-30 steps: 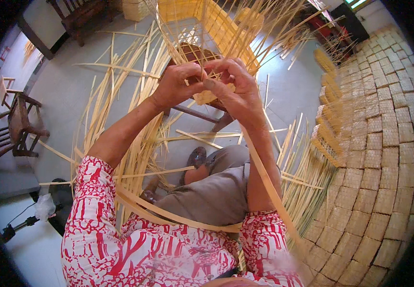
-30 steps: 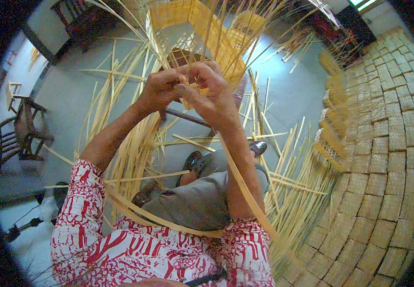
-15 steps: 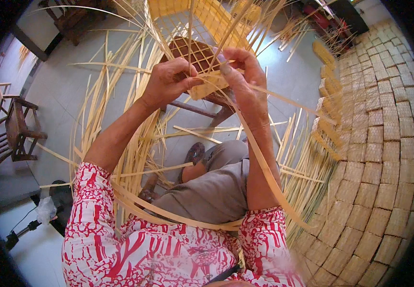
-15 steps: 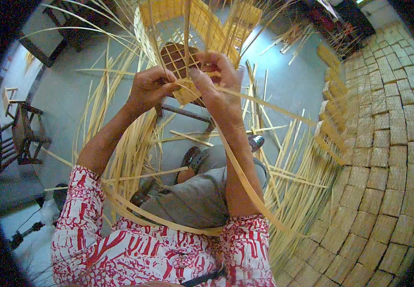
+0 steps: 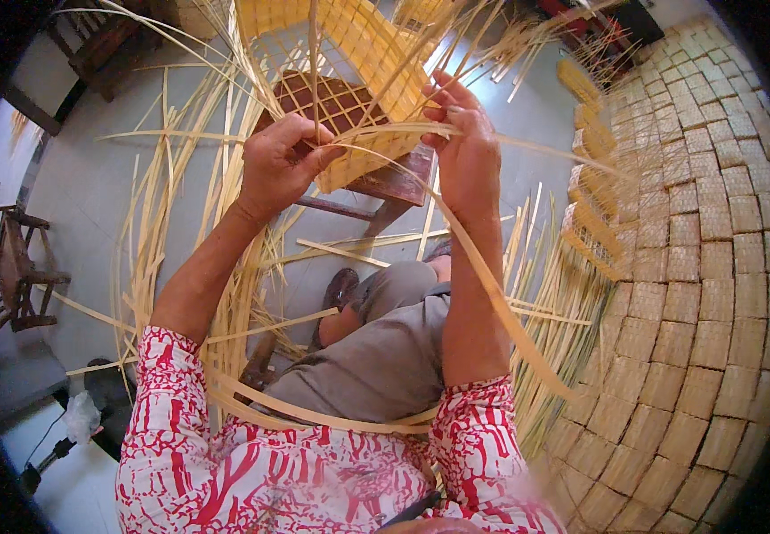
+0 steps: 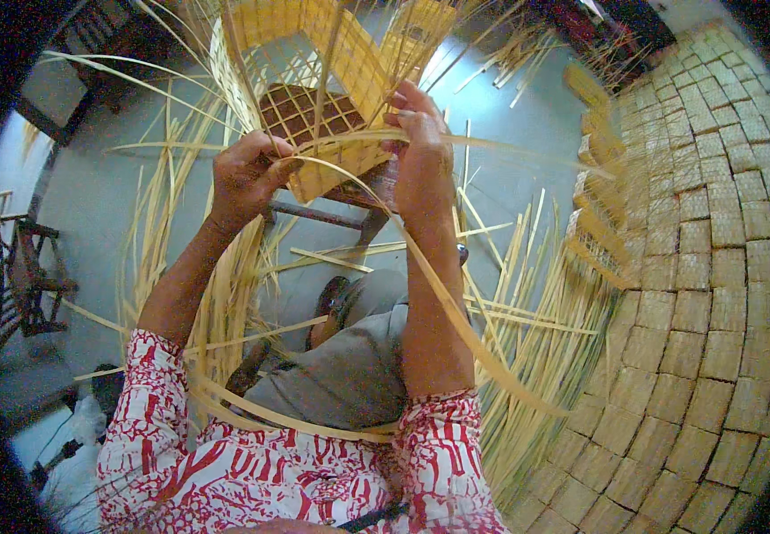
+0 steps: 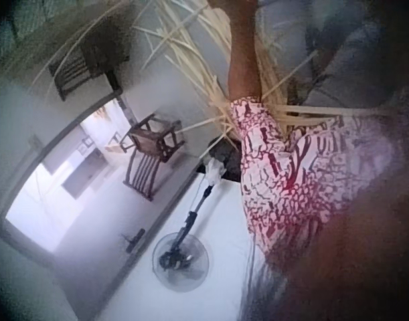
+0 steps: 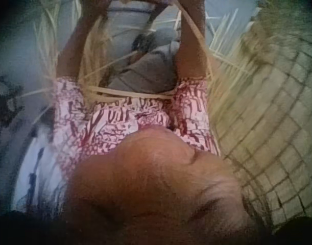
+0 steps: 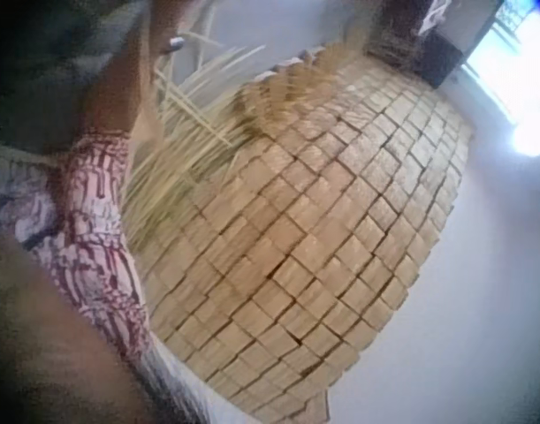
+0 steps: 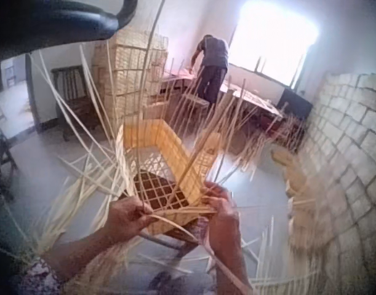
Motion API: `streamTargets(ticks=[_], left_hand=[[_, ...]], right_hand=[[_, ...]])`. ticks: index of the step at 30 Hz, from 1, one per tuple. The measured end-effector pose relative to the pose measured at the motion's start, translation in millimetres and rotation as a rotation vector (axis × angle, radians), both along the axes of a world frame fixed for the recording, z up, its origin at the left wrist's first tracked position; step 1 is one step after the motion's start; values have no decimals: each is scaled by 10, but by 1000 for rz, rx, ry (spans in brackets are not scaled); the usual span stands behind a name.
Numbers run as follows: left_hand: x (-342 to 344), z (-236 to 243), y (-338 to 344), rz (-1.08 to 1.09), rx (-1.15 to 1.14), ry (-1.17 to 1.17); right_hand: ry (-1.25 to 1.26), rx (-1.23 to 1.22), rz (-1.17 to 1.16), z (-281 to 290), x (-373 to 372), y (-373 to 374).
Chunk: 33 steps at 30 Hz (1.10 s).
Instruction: The person weaves thin bamboo strips into a basket frame, interlacing them by hand to form a grid pattern. The basket is held on a wooden stool while the person sits and works continuously.
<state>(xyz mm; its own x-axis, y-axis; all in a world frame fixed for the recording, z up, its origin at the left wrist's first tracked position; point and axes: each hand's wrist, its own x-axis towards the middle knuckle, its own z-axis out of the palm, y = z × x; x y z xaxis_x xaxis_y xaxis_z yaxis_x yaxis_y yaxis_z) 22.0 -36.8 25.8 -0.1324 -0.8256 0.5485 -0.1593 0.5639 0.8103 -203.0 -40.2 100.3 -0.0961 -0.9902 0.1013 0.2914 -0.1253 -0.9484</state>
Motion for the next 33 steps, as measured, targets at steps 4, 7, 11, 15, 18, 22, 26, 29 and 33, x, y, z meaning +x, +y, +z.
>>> streamTargets(ticks=[4,7,11,15,18,22,26,29,33], left_hand=[[-70,53,33,-3,109,147],[-88,50,21,63,79,139],[-87,100,41,196,-38,8],[-91,112,41,222,-235,-86],[-85,29,-15,202,-318,-71],[-86,-50,28,149,-145,30],[-174,25,68,145,-117,90],[-177,109,56,119,-47,36],[-131,108,54,48,49,-10]], right_hand=[[52,40,-184,43,-46,54],[-162,-17,-193,-14,-135,76],[-492,27,-198,-208,-156,26],[-499,-61,-231,-221,-130,26],[-541,43,-319,-245,-113,-26],[-624,-13,-280,-307,-112,-87],[-653,-29,-385,-412,-127,-128],[-645,34,-388,-357,-209,-132],[-612,25,-325,-351,-231,48]])
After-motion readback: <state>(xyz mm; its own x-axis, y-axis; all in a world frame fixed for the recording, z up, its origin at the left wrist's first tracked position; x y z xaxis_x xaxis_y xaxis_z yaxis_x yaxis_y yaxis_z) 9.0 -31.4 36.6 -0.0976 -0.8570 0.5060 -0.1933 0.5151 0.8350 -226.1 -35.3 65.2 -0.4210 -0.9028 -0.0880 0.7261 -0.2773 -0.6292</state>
